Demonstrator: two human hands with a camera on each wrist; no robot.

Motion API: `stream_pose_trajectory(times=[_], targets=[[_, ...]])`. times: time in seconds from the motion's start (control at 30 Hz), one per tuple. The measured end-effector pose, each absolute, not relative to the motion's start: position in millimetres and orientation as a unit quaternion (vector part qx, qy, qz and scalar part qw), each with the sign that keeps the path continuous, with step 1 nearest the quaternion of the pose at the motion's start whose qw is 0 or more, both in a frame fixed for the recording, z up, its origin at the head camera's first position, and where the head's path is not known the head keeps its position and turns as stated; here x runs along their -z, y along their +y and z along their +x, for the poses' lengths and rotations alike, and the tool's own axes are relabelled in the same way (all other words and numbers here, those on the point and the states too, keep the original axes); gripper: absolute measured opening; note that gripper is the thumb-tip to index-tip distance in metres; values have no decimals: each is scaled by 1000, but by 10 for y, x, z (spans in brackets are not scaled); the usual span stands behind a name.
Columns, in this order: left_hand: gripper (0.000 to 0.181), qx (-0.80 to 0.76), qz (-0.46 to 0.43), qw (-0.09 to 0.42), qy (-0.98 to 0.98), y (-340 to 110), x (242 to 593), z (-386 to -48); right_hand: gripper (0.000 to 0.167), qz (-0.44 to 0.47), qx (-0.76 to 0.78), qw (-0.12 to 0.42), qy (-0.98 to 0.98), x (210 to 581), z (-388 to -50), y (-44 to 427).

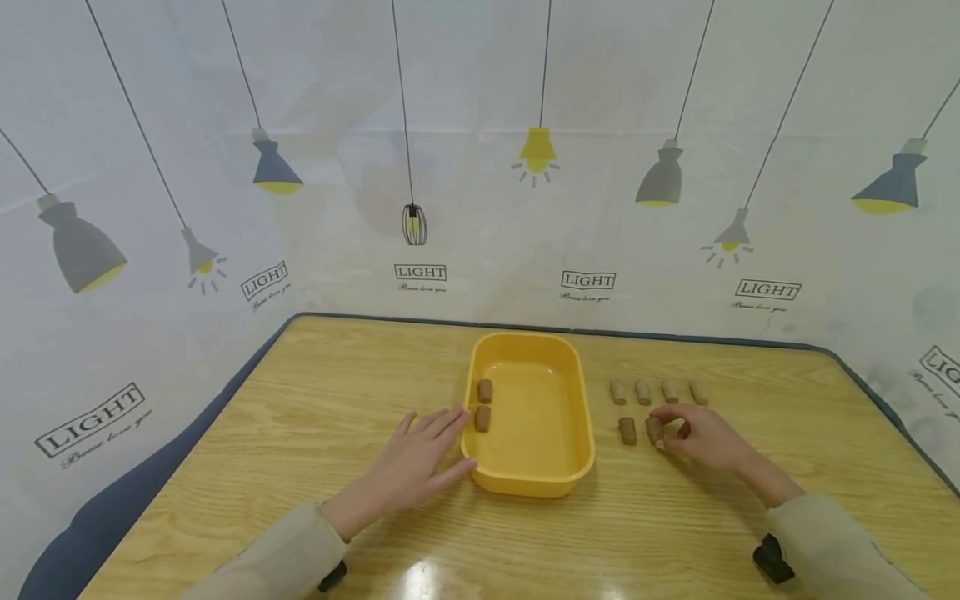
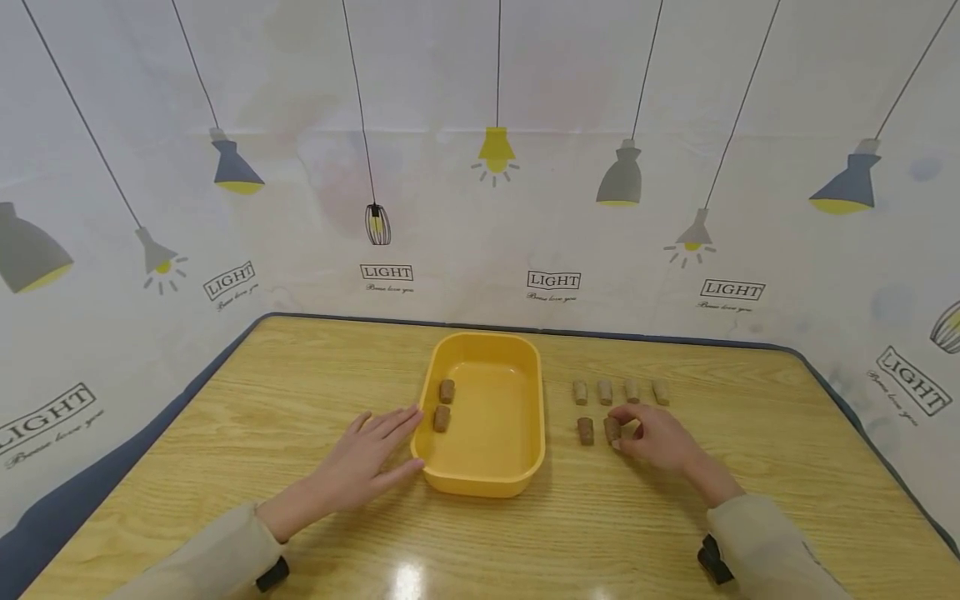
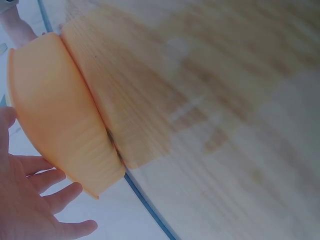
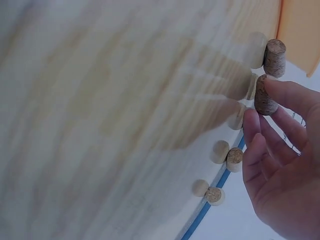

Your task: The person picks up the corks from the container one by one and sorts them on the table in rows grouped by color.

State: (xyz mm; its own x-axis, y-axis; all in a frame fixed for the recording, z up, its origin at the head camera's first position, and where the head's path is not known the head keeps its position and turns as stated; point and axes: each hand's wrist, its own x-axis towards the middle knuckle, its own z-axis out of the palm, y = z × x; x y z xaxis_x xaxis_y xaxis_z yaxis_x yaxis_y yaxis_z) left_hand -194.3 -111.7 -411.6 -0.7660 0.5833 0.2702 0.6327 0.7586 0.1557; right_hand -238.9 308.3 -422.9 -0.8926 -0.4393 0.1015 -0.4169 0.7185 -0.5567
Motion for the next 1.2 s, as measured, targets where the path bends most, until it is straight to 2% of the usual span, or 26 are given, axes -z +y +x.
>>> stream_pose_trajectory(times=[0.4,0.63,0.87,1.07,1.2], targets=[[65,115,-321,98,-935,-1111,4107,-1937,38,-225,290,28,930,4231,-2410,3096],[65,115,-324,99,-934,-1113,4107,-1933,44,-221,293,44,929,4209,-2397,3114],[66,110,-324,103,-934,-1113,4118,-1936,47,-225,316,38,921,3936,-2374,3064],[66,114,-324,106,-933,-1117,4119,-1940,43,-240,316,13,918,3691,-2532,2853],[66,120,-324,103,-933,-1120,4120,-1940,42,-243,321,16,915,3544,-2668,2640]])
